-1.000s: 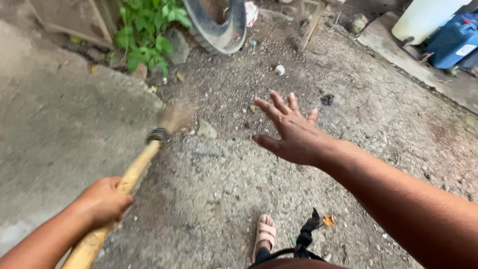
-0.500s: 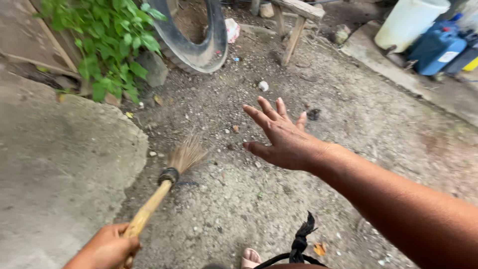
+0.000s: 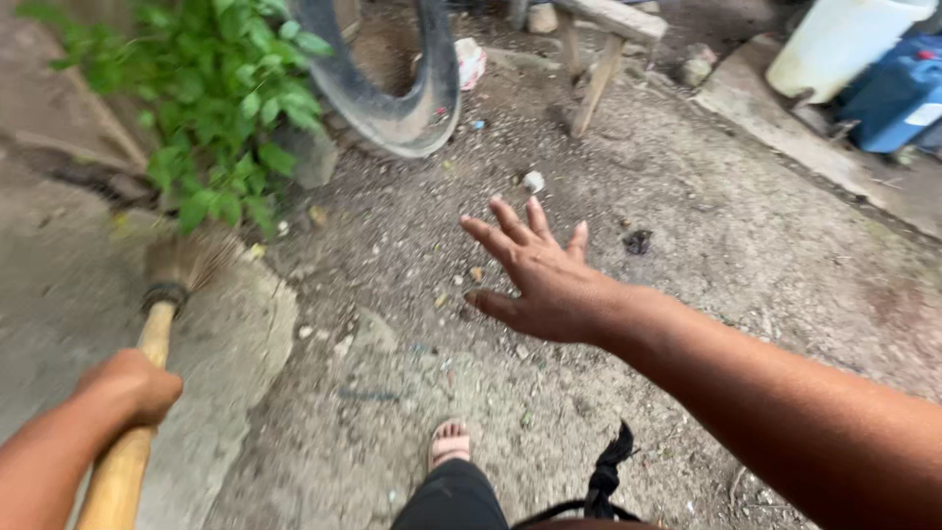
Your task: The person sweeps dirt and debris across a concrete and dirt ground surface using a short-handled broom.
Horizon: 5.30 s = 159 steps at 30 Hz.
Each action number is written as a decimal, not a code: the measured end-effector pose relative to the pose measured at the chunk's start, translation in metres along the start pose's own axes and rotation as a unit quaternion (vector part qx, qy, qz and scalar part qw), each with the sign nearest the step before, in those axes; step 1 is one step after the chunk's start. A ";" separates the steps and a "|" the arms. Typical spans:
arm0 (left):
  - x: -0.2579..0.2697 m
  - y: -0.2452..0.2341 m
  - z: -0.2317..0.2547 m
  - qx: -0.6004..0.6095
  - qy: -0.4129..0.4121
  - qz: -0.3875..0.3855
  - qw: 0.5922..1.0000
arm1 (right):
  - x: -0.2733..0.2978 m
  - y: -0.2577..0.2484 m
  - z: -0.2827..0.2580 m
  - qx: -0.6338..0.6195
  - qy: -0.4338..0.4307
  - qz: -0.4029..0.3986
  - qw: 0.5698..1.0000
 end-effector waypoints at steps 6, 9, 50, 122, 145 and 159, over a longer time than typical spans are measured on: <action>-0.021 0.045 0.069 -0.007 0.017 -0.076 0.997 | -0.075 -0.039 0.007 0.019 0.035 -0.009 0.999; 0.013 0.054 0.058 0.016 0.085 -0.143 0.986 | -0.109 -0.058 0.007 0.008 0.025 -0.005 1.000; 0.074 0.055 0.287 0.088 0.375 -0.327 0.863 | -0.125 -0.128 0.108 -0.019 0.150 0.089 0.984; 0.463 0.160 0.167 -0.008 0.429 -0.285 0.857 | 0.360 0.095 0.073 -0.056 0.259 0.175 0.948; 0.758 0.347 0.254 -0.149 0.546 -0.181 0.805 | 0.702 0.191 0.194 -0.039 0.355 0.178 0.917; 0.566 0.198 0.315 -0.037 0.399 -0.097 0.911 | 0.654 0.159 0.205 -0.045 0.303 0.191 0.933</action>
Point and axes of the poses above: each hand's wrist, its own x-axis away from the middle knuckle, its own y-axis out of the palm, z = x × y, the point moved 9 cm from there along -x, towards the middle knuckle, and after that the axes turned 14 degrees about -x, right-handed, at the moved point
